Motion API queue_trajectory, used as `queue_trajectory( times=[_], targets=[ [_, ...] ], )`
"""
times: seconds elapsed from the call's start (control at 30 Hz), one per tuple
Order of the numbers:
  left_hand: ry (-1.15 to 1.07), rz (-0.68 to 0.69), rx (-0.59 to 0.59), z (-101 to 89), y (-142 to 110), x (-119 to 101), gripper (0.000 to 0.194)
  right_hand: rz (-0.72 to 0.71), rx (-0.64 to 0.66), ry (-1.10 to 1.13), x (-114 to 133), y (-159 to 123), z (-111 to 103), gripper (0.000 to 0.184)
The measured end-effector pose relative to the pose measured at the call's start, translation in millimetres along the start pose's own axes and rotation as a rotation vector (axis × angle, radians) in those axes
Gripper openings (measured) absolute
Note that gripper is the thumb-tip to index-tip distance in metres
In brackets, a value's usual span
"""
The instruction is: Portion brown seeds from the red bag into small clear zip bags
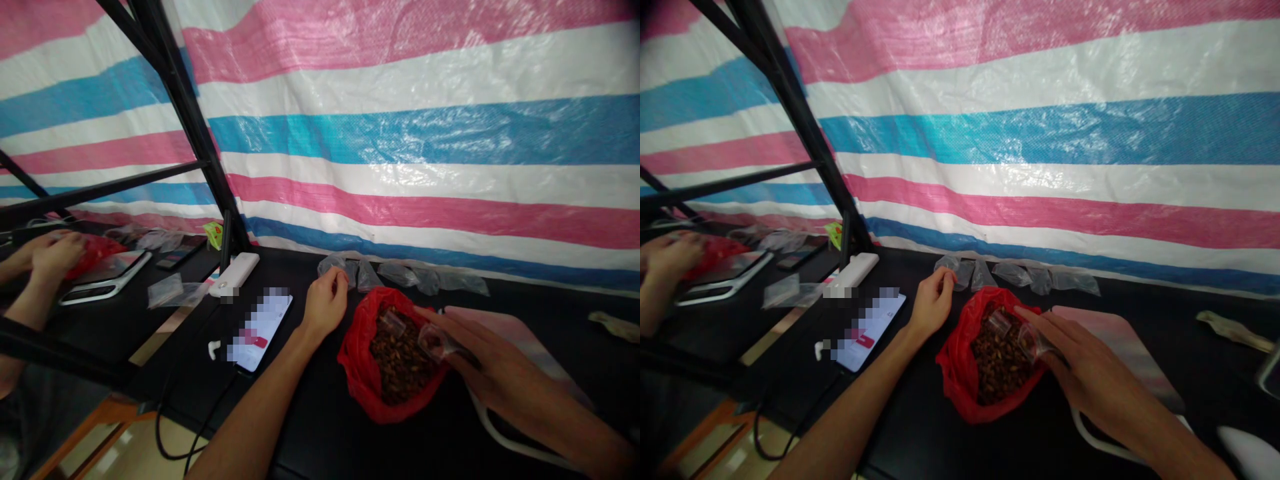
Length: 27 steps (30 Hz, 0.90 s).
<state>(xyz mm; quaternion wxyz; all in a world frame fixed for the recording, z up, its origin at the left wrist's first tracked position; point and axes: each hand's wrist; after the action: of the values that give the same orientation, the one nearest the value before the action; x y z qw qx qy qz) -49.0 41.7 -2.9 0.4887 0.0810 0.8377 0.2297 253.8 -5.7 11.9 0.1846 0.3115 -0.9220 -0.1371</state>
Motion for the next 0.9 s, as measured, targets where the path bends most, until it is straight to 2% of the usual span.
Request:
queue_trajectory(
  times=[0.07,0.17,0.37,0.63,0.9],
  targets=[
    [0.0,0.001,-0.003,-0.7,0,-1,0.028,-0.104,0.028,-0.084,10,5,4,0.05],
    [-0.002,0.008,-0.011,-0.9,1,-2,0.026,-0.167,0.008,-0.164,12,8,7,0.055],
    [-0.009,0.005,-0.013,-0.6,0,-5,0.027,-0.148,-0.035,-0.253,7,7,10,0.057],
    [-0.012,0.01,-0.01,-1.6,2,-4,0.025,-0.13,-0.033,-0.241,1,6,14,0.057],
    [0.011,0.012,-0.004,-3.0,1,-3,0.025,-0.16,-0.068,-0.219,9,9,7,0.055]
  ],
)
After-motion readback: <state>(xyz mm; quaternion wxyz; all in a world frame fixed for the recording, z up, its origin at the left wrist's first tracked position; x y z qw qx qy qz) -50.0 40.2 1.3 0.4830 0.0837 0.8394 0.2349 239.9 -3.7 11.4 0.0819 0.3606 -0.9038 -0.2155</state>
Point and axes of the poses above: each hand's wrist, its own y-axis towards the middle knuckle, its own z-axis out of the palm, x = y × z
